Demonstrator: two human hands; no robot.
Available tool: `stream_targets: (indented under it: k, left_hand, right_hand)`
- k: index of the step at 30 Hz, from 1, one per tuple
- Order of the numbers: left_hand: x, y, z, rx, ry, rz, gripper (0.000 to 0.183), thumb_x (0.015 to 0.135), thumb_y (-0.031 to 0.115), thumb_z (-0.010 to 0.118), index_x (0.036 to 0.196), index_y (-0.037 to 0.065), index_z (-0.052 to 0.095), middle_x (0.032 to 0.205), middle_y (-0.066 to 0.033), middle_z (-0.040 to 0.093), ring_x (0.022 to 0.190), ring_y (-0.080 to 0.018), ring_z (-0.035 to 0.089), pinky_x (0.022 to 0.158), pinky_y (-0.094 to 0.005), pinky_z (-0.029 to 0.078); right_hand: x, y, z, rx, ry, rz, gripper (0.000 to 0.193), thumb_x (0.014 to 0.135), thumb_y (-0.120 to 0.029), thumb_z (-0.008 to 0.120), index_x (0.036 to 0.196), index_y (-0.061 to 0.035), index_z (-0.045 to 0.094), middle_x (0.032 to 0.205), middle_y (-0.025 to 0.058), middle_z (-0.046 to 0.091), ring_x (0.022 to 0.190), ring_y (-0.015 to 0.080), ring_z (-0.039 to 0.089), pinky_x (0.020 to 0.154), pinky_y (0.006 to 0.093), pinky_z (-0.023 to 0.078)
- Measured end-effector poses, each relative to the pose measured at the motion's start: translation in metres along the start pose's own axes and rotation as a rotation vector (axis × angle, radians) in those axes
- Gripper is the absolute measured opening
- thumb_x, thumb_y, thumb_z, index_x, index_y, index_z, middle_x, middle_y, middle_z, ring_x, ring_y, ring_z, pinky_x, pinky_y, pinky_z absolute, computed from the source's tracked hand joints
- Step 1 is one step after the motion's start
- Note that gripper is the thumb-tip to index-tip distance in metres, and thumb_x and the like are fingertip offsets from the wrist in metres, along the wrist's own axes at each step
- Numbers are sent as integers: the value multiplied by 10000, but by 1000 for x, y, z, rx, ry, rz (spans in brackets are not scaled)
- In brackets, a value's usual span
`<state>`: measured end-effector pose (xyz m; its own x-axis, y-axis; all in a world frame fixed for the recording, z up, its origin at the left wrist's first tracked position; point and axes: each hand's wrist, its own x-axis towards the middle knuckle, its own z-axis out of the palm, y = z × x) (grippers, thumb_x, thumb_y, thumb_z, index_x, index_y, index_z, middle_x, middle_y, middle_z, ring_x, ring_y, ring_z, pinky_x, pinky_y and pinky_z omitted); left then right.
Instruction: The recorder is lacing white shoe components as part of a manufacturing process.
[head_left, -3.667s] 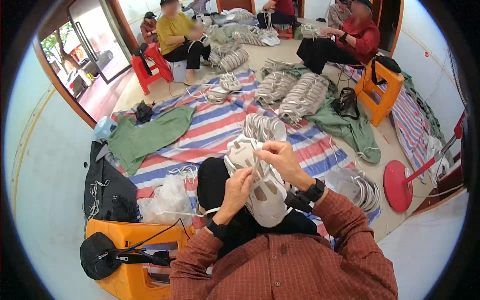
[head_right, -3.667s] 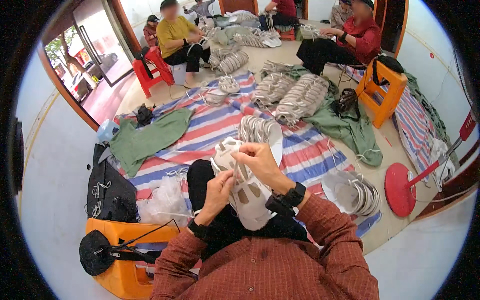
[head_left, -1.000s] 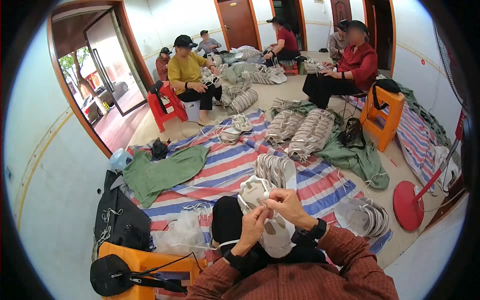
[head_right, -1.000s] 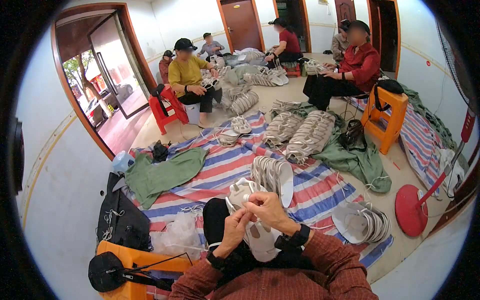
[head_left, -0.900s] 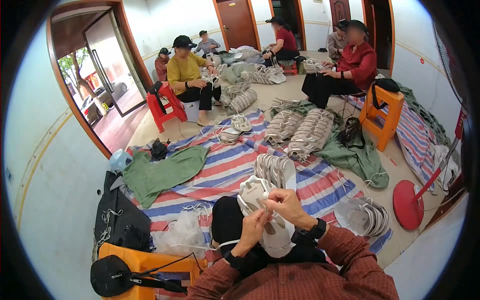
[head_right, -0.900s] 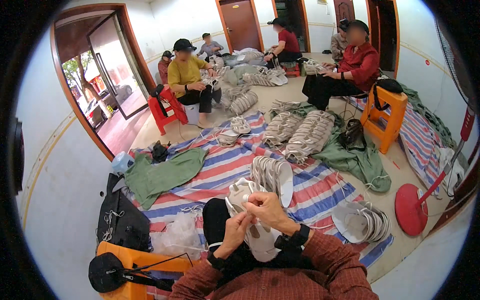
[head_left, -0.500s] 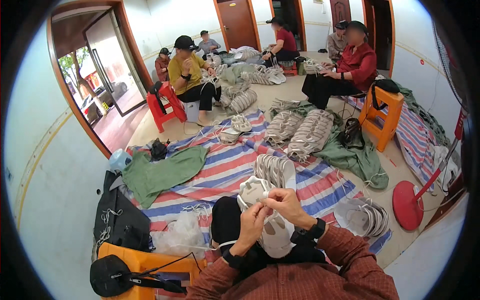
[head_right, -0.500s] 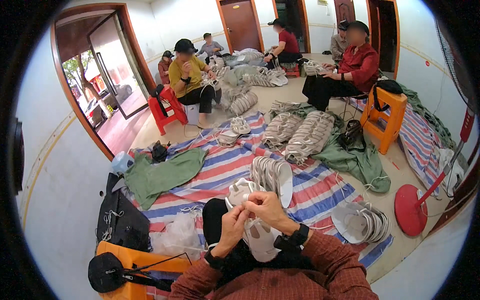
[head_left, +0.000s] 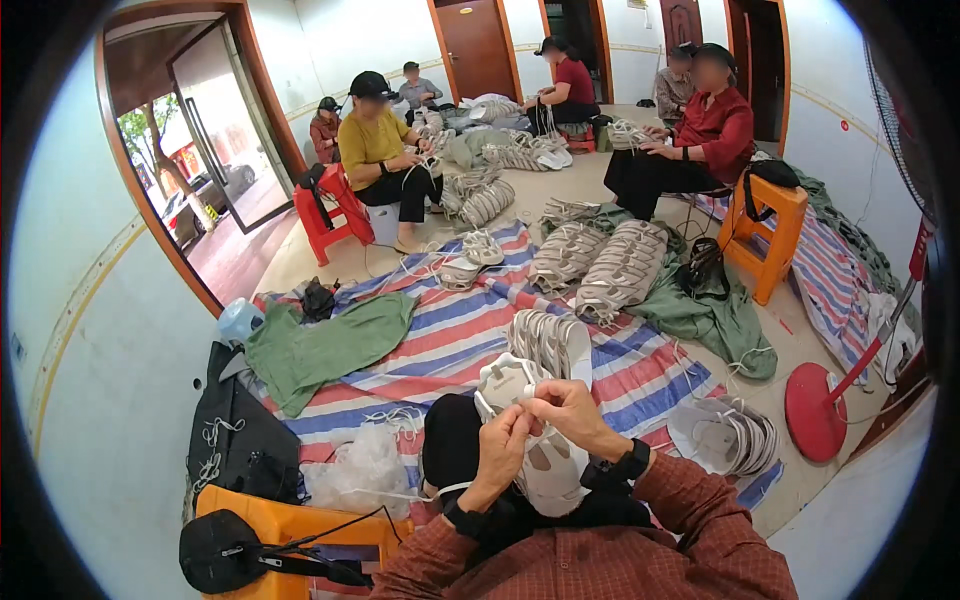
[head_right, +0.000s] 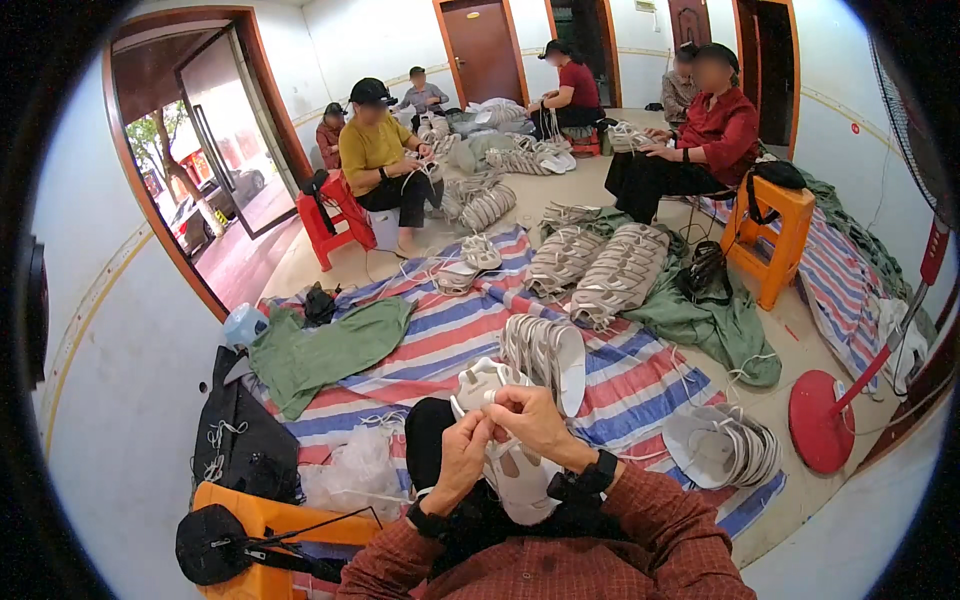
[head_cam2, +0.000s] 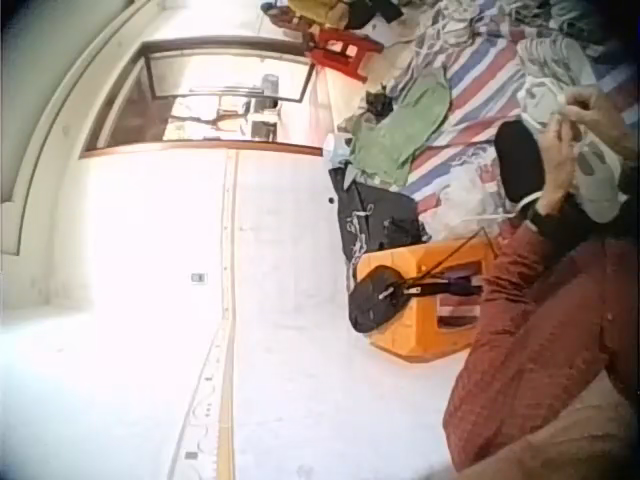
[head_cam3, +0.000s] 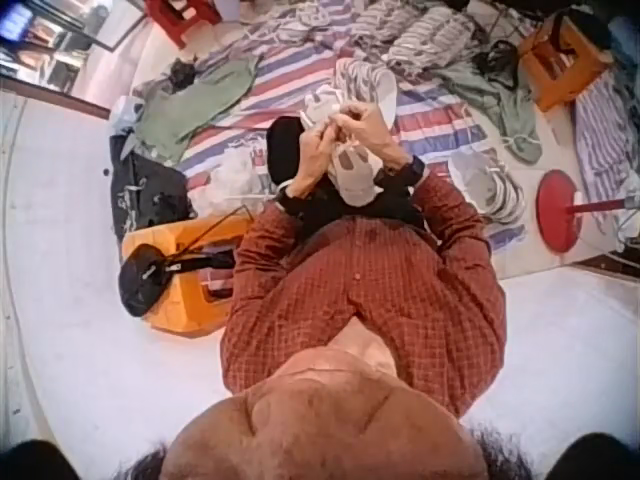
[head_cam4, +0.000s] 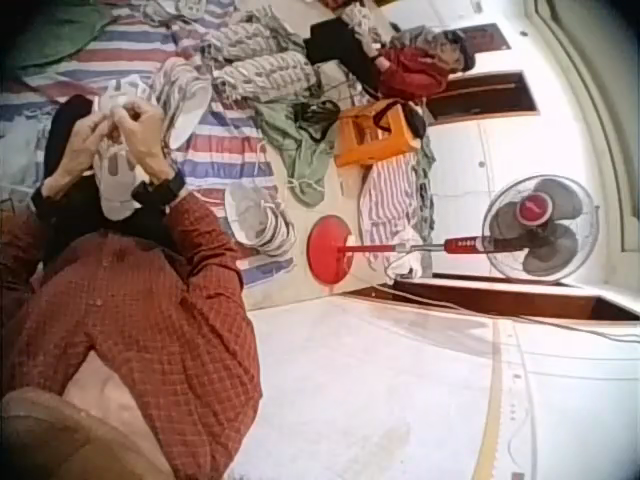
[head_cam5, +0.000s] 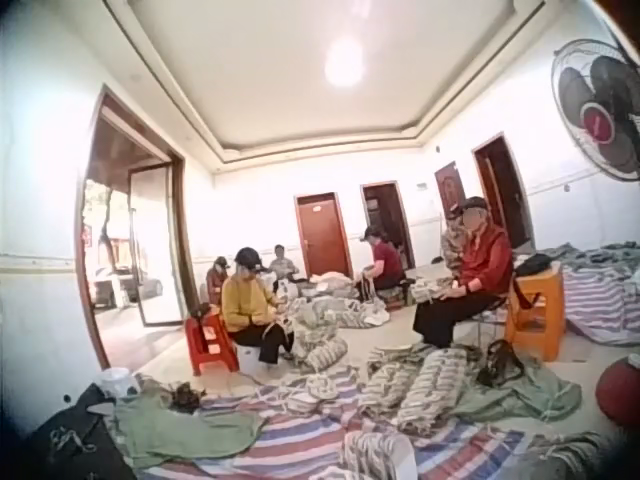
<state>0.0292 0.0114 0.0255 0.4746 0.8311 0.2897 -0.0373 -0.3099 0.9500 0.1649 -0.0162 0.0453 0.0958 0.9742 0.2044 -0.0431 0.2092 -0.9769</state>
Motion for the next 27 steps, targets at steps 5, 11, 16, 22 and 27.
stream_targets:
  k: [5,11,16,22,27]
  left_hand:
    - [0,2,-1,-40,-27,-17,238,904,163,451,788,-10,567,692,-2,577,628,-45,481,565,-182,379]
    - [0,0,-5,-139,-55,-97,283,914,200,428,745,6,544,674,-15,558,633,-59,486,595,-190,383]
    - [2,-1,-8,-254,-89,-130,295,914,215,421,711,17,508,656,-34,545,612,-86,489,601,-214,385]
    - [3,2,-7,-292,-113,-150,290,910,210,429,687,31,483,630,-18,504,596,-86,482,586,-212,377]
    - [6,-2,-10,-276,-102,-145,293,910,212,434,680,35,480,623,-14,488,588,-86,483,578,-212,382]
  right_hand:
    - [0,1,-2,-34,-24,-17,172,821,-113,560,722,27,573,595,5,553,524,44,497,458,193,378]
    - [-3,-2,-14,-367,94,-246,109,785,-95,584,753,5,611,590,36,552,543,58,498,477,215,383]
    - [4,-12,-27,-708,41,-649,349,718,-46,591,1065,-44,555,884,116,591,750,231,572,688,312,458]
    - [7,-7,-20,-545,-251,-454,472,727,-25,557,1189,-74,473,895,127,590,824,256,586,743,342,456]
    - [7,-5,-20,-437,-277,-238,388,759,-32,539,1143,-70,499,774,119,608,673,252,590,623,321,456]
